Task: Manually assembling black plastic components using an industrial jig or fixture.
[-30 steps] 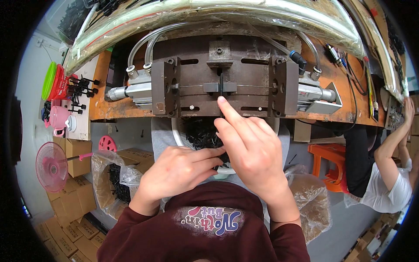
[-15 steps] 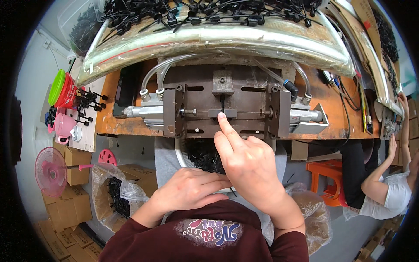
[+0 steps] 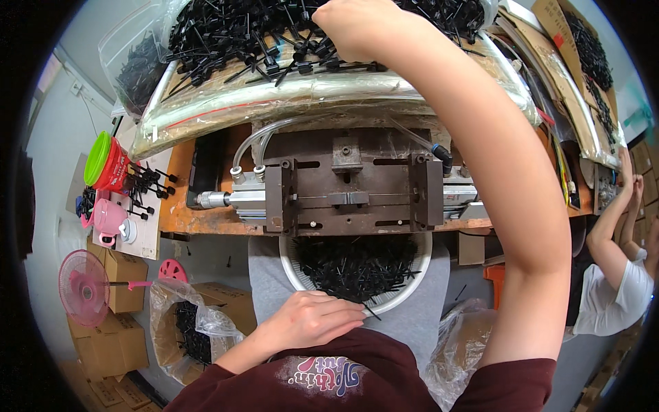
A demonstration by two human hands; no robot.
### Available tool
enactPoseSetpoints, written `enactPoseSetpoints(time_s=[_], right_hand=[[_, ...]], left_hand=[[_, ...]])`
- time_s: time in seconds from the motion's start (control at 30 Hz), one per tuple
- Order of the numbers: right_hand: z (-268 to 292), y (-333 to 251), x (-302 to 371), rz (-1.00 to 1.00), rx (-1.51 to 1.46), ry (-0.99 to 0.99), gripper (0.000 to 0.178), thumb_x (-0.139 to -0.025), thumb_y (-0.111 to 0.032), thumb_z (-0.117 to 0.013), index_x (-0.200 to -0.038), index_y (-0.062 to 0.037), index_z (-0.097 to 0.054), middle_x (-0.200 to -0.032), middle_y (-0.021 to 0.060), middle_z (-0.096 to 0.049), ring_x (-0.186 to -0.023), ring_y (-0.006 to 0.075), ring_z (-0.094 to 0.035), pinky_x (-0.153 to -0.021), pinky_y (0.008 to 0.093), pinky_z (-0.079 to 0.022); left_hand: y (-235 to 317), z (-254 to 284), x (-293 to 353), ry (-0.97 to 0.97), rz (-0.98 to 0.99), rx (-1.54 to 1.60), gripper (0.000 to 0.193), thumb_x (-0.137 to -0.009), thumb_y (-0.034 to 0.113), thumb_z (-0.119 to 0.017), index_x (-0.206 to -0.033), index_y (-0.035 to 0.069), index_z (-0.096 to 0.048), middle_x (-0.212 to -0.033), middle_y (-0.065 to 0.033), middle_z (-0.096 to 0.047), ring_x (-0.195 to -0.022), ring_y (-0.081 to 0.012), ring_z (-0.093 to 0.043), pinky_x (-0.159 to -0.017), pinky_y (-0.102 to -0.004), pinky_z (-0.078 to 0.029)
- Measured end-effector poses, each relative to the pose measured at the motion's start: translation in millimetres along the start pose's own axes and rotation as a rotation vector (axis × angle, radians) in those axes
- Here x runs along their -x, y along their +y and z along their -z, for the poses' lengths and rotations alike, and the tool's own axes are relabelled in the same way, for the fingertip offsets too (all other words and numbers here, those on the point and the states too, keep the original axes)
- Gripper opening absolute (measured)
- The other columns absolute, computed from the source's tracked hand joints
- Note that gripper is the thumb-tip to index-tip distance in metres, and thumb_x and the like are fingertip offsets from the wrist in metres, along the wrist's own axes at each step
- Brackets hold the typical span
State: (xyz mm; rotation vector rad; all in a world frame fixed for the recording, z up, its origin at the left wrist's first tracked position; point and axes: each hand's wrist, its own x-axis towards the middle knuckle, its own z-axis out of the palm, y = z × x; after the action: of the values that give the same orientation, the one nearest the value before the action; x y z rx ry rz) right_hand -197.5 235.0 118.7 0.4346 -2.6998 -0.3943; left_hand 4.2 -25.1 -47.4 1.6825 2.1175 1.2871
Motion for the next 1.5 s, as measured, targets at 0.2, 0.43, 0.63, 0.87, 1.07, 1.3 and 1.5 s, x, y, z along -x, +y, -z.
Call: enactPoseSetpoints(time_s=[0.2,0.43,0.63,0.87,1.07,1.3,1.5], right_hand=[[-11,8,-26,-0.162,-0.201,-0.286,0.076,-0.060,0.011,-0.062,-0.134,0.0009,-0.049,-0.113,0.0242,-0.063,-0.108,0.0332,-0.063,-0.088,0.0371,-0.055],[-11,27,-26,-0.143,-0.143,-0.305,0.062,-0.056,-0.007,-0.075,-0.116,0.0022,-0.060,-0.103,0.0206,-0.067,-0.097,0.0328,-0.066,-0.084,0.0388,-0.054],[3,26,-14,-0.169,-0.102,-0.277,0.042,-0.060,-0.013,-0.077,-0.101,-0.0031,-0.069,-0.095,0.0153,-0.070,-0.092,0.0309,-0.067,-0.082,0.0387,-0.055],[4,36,0,-0.038,-0.164,-0.168,0.026,-0.066,-0.013,-0.077,-0.090,-0.0032,-0.073,-0.094,0.0100,-0.063,-0.093,0.0276,-0.064,-0.082,0.0373,-0.053],[0,43,0,0.008,-0.171,-0.043,0.020,-0.067,-0.011,-0.075,-0.084,-0.0009,-0.072,-0.091,0.0135,-0.064,-0.092,0.0295,-0.065,-0.080,0.0379,-0.054],[40,58,3,-0.300,-0.370,-0.167,0.026,-0.071,-0.016,-0.075,-0.083,0.0052,-0.068,-0.078,0.0204,-0.068,-0.074,0.0299,-0.066,-0.070,0.0387,-0.052],[40,69,12,-0.546,-0.859,-0.004,0.021,-0.075,-0.012,-0.075,-0.088,0.0023,-0.069,-0.072,0.0120,-0.066,-0.069,0.0198,-0.062,-0.065,0.0346,-0.050]], left_hand=[[-7,-8,10,0.031,0.016,0.036,0.012,-0.080,0.012,-0.074,-0.090,0.005,-0.072,-0.090,-0.0055,-0.073,-0.071,-0.0189,-0.069,-0.061,-0.0286,-0.055],[-7,-12,12,0.004,0.021,0.022,0.011,-0.081,0.013,-0.073,-0.089,0.006,-0.072,-0.090,-0.0048,-0.073,-0.072,-0.0187,-0.070,-0.062,-0.0285,-0.055],[-8,-15,13,-0.014,0.027,0.023,0.010,-0.082,0.014,-0.072,-0.089,0.006,-0.072,-0.090,-0.0043,-0.073,-0.073,-0.0190,-0.070,-0.063,-0.0293,-0.056],[-10,-17,14,-0.048,0.027,-0.028,0.010,-0.082,0.012,-0.072,-0.090,0.005,-0.072,-0.089,-0.0046,-0.072,-0.073,-0.0197,-0.070,-0.063,-0.0304,-0.055],[-4,-19,11,-0.094,0.022,-0.042,0.010,-0.082,0.012,-0.072,-0.089,0.005,-0.071,-0.088,-0.0049,-0.072,-0.074,-0.0199,-0.070,-0.064,-0.0305,-0.055],[-3,-23,11,-0.105,0.021,-0.045,0.009,-0.083,0.012,-0.071,-0.089,0.006,-0.071,-0.089,-0.0047,-0.072,-0.074,-0.0196,-0.069,-0.064,-0.0311,-0.055],[-2,-23,8,-0.095,0.002,-0.062,0.008,-0.082,0.012,-0.071,-0.088,0.007,-0.071,-0.088,-0.0036,-0.071,-0.074,-0.0191,-0.069,-0.064,-0.0309,-0.055]])
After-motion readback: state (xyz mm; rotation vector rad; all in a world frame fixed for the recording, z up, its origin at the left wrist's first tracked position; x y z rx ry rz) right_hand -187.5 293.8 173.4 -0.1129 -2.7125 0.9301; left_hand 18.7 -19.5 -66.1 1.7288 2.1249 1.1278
